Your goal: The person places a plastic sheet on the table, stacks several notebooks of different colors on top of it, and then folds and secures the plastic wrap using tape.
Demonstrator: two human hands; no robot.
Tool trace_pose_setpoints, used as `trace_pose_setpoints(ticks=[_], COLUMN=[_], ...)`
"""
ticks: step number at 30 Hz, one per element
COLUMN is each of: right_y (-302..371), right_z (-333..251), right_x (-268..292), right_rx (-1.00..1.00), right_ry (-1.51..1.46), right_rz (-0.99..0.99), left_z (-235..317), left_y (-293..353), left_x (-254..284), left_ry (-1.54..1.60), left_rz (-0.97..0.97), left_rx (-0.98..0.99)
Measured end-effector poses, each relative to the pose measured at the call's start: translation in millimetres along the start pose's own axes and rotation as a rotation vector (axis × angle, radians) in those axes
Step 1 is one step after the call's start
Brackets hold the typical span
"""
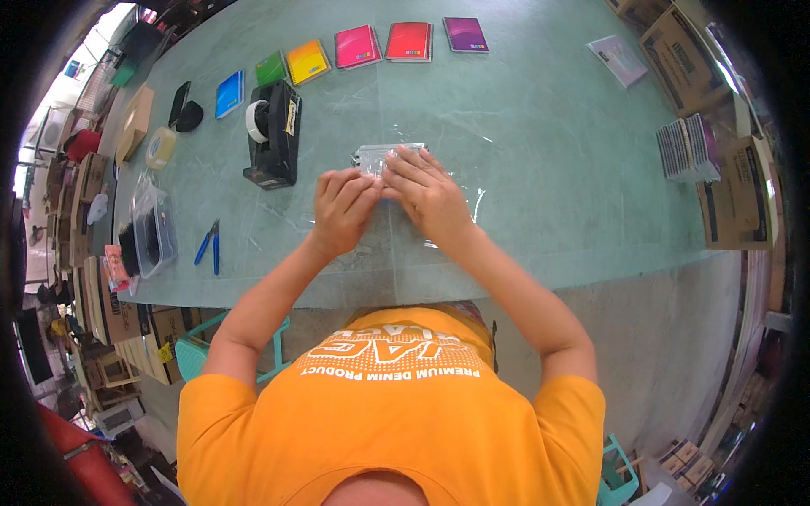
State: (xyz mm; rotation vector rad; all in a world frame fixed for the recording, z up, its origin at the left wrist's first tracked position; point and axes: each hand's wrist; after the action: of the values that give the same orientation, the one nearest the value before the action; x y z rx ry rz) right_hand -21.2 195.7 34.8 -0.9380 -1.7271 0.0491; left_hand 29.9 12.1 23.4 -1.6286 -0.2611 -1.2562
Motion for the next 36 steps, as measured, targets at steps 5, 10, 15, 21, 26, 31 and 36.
trace_pose_setpoints(ticks=[5,10,15,21,26,31,36], right_y=[4,-2,3,1,4,-1,15], right_z=[11,6,6,13,13,4,13], right_x=[-2,-6,-4,-6,-6,18,20], right_rx=[-0.037,-0.066,-0.101,-0.099,-0.111,-0.231,-0.185], right_ry=[-0.099,-0.172,-0.16,-0.178,-0.135,-0.222,0.057], right_rz=[-0.037,0.013,-0.002,0.067,0.071,0.281,0.031], left_z=[-15,-19,-7,-79,-57,-50,-43], left_y=[13,-31,-37,-1,-23,-43,-18], left_x=[14,-33,-43,19,44,36,33], left_ry=[0.183,0.913,1.429,0.692,0.342,0.636,0.565], left_rz=[0.016,0.594,0.339,0.391,-0.042,-0.189,-0.288], left_rx=[0.196,0.807,0.923,0.921,0.369,0.356,0.26])
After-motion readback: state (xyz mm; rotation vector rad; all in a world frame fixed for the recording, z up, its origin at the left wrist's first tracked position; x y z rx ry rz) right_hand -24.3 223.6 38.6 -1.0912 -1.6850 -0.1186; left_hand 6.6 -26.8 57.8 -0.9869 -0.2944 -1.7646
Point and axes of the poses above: each hand's wrist, its own y-axis away from the middle knuckle, its own x-axis out of the back of the hand, z = x × y, and after that the axes turned 8 degrees about -z, right-handed
